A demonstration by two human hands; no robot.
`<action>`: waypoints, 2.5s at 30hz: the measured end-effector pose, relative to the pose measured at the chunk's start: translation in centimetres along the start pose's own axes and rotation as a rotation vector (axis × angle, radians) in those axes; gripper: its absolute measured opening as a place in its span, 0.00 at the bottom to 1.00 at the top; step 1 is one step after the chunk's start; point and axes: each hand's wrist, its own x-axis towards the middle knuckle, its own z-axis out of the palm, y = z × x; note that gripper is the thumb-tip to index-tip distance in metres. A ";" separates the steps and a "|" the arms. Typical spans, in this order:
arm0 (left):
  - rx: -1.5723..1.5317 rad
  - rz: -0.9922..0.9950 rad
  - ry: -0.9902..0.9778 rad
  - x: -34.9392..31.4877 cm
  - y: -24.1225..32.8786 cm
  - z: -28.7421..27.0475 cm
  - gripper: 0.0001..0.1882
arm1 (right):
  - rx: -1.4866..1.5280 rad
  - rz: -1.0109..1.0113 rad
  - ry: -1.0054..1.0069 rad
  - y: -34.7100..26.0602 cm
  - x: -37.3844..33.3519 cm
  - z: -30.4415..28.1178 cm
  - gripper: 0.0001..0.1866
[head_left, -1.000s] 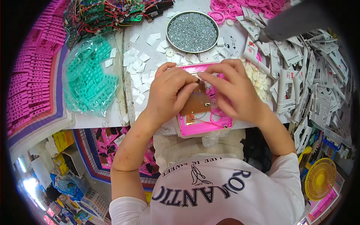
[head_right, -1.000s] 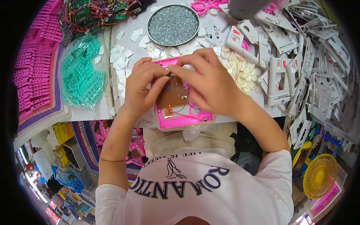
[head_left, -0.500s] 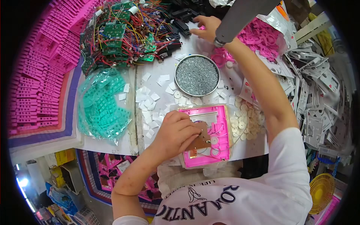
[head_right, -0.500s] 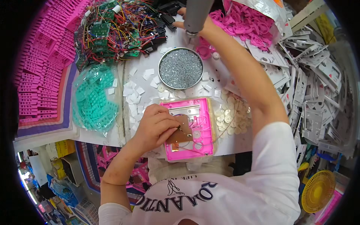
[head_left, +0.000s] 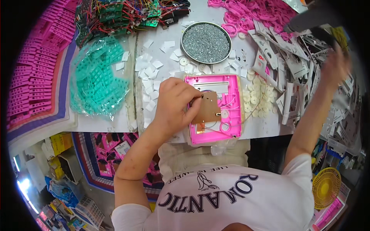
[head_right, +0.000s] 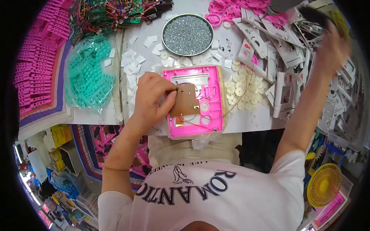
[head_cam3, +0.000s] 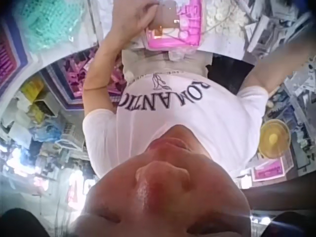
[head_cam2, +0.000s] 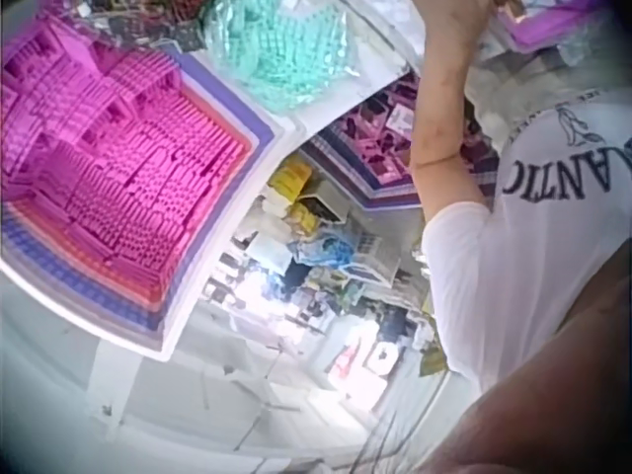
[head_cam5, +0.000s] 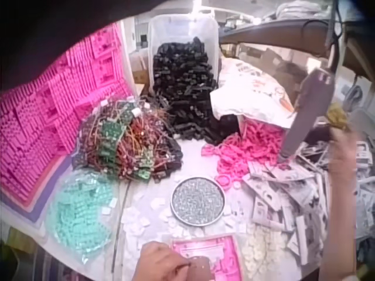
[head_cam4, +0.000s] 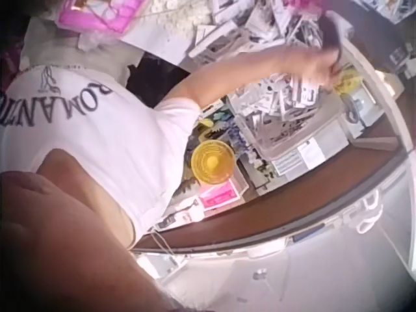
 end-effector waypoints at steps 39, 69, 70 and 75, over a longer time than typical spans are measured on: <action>0.123 0.256 -0.312 3.9 0.0 -2.6 0.09 | 0.307 -0.107 -1.240 -22.5 -15.2 8.5 0.29; 0.171 0.334 -0.539 5.8 0.8 -2.8 0.05 | 0.297 -0.043 -1.175 -24.2 -16.5 8.7 0.31; 0.200 0.353 -0.540 5.8 1.0 -2.8 0.05 | 0.293 -0.044 -1.184 -24.2 -16.4 8.7 0.31; 0.261 0.369 -0.555 6.2 2.0 -3.0 0.06 | 0.269 -0.095 -1.193 -24.3 -16.1 8.7 0.27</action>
